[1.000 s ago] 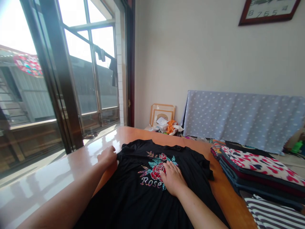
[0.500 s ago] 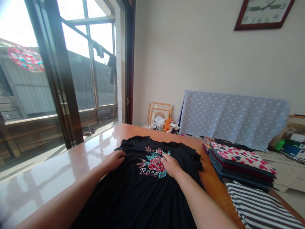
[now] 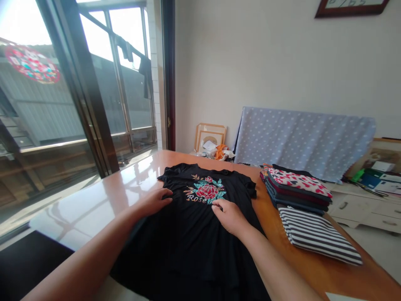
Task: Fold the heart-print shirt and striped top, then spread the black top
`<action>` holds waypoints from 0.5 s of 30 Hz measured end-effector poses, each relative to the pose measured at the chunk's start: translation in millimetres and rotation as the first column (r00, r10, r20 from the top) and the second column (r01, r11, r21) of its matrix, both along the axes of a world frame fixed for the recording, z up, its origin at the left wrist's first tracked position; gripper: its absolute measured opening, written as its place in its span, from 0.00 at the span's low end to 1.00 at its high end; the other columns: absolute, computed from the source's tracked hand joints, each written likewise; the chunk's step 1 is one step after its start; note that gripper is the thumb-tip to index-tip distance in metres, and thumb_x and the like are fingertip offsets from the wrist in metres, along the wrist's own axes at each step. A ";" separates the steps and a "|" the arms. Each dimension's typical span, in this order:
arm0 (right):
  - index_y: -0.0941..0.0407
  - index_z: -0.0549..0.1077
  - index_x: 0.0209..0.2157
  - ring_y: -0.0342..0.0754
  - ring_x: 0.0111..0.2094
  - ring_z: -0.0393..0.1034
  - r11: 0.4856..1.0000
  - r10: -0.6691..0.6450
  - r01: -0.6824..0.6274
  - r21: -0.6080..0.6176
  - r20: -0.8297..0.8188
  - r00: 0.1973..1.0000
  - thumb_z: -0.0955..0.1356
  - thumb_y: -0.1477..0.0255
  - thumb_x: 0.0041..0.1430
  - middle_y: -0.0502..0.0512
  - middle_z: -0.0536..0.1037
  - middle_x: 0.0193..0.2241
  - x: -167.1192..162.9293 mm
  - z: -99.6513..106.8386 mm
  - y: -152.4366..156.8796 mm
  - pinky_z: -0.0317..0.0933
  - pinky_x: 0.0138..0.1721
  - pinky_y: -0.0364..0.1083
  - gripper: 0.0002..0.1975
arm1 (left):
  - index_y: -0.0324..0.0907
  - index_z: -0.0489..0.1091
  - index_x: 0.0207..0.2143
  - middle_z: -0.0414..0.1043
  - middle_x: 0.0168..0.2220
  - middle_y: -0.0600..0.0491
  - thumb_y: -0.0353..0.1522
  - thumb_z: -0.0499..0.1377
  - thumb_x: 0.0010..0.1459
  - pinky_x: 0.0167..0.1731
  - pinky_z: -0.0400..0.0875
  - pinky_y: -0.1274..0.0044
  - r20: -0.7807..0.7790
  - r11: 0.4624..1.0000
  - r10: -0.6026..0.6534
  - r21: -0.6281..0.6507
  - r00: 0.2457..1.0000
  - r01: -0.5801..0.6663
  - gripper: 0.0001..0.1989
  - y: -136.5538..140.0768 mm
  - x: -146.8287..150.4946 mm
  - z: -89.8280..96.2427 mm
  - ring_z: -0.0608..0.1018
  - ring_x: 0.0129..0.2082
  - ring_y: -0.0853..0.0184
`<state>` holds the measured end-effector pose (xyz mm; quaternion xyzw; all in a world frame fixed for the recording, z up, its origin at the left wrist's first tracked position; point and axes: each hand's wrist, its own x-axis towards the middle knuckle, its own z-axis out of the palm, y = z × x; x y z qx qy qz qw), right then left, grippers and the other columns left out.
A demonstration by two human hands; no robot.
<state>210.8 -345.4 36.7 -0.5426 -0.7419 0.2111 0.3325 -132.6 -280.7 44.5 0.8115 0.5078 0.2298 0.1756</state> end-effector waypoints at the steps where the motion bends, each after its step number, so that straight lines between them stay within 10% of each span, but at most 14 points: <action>1: 0.53 0.80 0.46 0.53 0.44 0.76 1.000 0.009 -0.009 -0.009 -0.003 1.000 0.65 0.62 0.63 0.57 0.83 0.43 -2.9 5.1 -12.5 0.66 0.49 0.50 0.17 | 0.45 0.75 0.48 0.78 0.48 0.49 0.41 0.58 0.59 0.50 0.70 0.68 0.020 1.000 -0.028 -0.002 0.999 0.028 0.18 -12.0 3.0 2.7 0.78 0.48 0.57; 15: 0.51 0.77 0.48 0.51 0.43 0.73 0.998 -0.055 0.060 -0.033 0.131 0.990 0.70 0.66 0.58 0.55 0.79 0.42 1.5 2.4 -158.2 0.65 0.46 0.48 0.16 | 0.48 0.74 0.50 0.76 0.48 0.51 0.37 0.64 0.56 0.50 0.69 0.70 0.104 0.951 -0.307 0.000 0.946 0.309 0.18 -170.9 68.8 12.3 0.75 0.49 0.59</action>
